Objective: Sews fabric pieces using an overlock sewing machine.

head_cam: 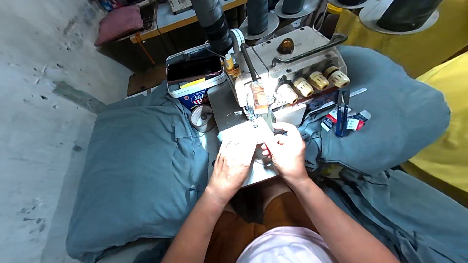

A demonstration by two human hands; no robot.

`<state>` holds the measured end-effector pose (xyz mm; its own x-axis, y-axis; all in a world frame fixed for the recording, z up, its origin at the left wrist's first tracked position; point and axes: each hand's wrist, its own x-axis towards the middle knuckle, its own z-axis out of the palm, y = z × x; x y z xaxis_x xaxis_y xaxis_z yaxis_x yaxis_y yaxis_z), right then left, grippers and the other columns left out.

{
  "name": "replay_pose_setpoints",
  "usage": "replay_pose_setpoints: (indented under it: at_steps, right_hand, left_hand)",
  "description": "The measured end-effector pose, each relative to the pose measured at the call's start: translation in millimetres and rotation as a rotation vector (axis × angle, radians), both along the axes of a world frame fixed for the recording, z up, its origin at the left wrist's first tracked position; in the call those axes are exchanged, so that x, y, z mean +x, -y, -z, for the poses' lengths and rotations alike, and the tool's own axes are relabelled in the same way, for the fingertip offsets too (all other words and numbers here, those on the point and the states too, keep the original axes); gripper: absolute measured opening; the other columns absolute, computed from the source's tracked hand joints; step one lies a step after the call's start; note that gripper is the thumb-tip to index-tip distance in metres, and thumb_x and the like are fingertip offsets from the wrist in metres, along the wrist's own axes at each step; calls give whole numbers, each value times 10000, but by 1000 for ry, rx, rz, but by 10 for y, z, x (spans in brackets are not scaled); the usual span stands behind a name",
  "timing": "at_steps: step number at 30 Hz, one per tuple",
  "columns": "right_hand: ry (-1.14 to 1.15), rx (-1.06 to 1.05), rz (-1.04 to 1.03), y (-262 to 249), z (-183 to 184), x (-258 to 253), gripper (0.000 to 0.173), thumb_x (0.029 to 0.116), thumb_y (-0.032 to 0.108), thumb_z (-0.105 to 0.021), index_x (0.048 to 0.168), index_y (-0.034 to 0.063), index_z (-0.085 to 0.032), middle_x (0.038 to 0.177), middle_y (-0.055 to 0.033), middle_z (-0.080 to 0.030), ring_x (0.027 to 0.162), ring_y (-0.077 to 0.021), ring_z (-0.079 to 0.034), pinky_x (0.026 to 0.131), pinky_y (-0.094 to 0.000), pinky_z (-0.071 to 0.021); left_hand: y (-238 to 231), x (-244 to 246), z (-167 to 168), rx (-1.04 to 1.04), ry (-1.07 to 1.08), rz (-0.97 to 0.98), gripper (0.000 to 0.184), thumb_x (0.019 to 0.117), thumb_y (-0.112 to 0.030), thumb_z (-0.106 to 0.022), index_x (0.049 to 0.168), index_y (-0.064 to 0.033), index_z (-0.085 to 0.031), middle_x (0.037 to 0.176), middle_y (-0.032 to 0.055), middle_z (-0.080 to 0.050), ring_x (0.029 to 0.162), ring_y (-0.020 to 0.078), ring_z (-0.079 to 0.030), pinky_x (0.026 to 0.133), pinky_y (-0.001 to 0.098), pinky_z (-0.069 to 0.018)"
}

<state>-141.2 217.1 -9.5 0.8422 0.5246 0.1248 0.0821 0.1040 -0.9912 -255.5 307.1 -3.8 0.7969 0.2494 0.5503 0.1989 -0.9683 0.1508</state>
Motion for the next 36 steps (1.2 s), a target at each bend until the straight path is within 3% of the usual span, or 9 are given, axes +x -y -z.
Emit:
replay_pose_setpoints:
  at_steps: [5,10,14,17,21,27,31,33,36]
  right_hand:
    - [-41,-19,15,-45,-28,27,365,902,-54,-700,1232,-57,-544,603,41,-603,509,-17,-632,526,-177,-570]
    - [14,-5,5,-6,12,-11,260,906,-40,-684,1134,-40,-559,616,54,-611,526,-7,-639,543,-169,-574]
    - [111,11,-32,88,75,-98,93,925,-2,-649,1001,-44,-617,639,55,-636,546,14,-638,563,-154,-573]
    - [124,15,-98,127,96,-162,87,954,37,-630,977,-44,-654,650,64,-650,570,28,-646,576,-144,-571]
    - [61,-9,-226,137,48,-181,165,1005,55,-563,994,-51,-688,721,38,-699,641,15,-677,630,-155,-581]
    - [-105,10,-291,156,26,-51,140,981,19,-586,902,32,-701,748,86,-676,678,64,-619,656,-125,-520]
    - [-117,-12,-167,214,79,210,155,984,-4,-568,879,29,-678,754,47,-690,696,-10,-665,687,-199,-577]
    - [-106,-50,-129,226,171,417,150,998,13,-560,907,3,-679,778,11,-693,730,-57,-674,735,-259,-584]
    - [-77,-62,-58,225,198,552,145,1013,32,-571,940,3,-693,788,11,-702,743,-52,-675,748,-257,-584]
  left_hand:
    - [-212,38,-15,-58,-86,-23,372,941,-15,-537,1263,-57,-718,1302,107,-698,1227,282,-654,1073,482,-479]
    - [-331,103,-81,-94,-114,-113,357,975,-90,-552,1299,-44,-696,1331,132,-679,1240,337,-630,1031,531,-475]
    - [-235,10,-90,-114,-104,-151,296,970,-72,-582,1219,-6,-728,1277,188,-685,1206,403,-619,1033,523,-471]
    - [1,-71,-126,-145,-34,-213,212,920,27,-613,1090,24,-741,1145,216,-703,1082,386,-681,922,498,-548]
    - [369,-132,-206,-181,67,-257,214,878,25,-640,1050,52,-763,993,231,-725,924,362,-729,848,414,-594]
    - [739,-34,-19,-409,127,-31,191,854,12,-656,1004,78,-755,925,194,-707,846,272,-711,801,331,-588]
    - [771,46,106,-443,107,92,341,883,-46,-673,1199,78,-706,1031,199,-720,928,275,-719,868,342,-579]
    - [753,22,131,-442,82,135,338,912,-71,-669,1223,58,-700,1057,192,-731,961,279,-730,889,360,-581]
    - [650,-166,107,-457,71,180,242,954,-95,-641,1140,29,-735,997,145,-763,870,225,-743,828,339,-591]
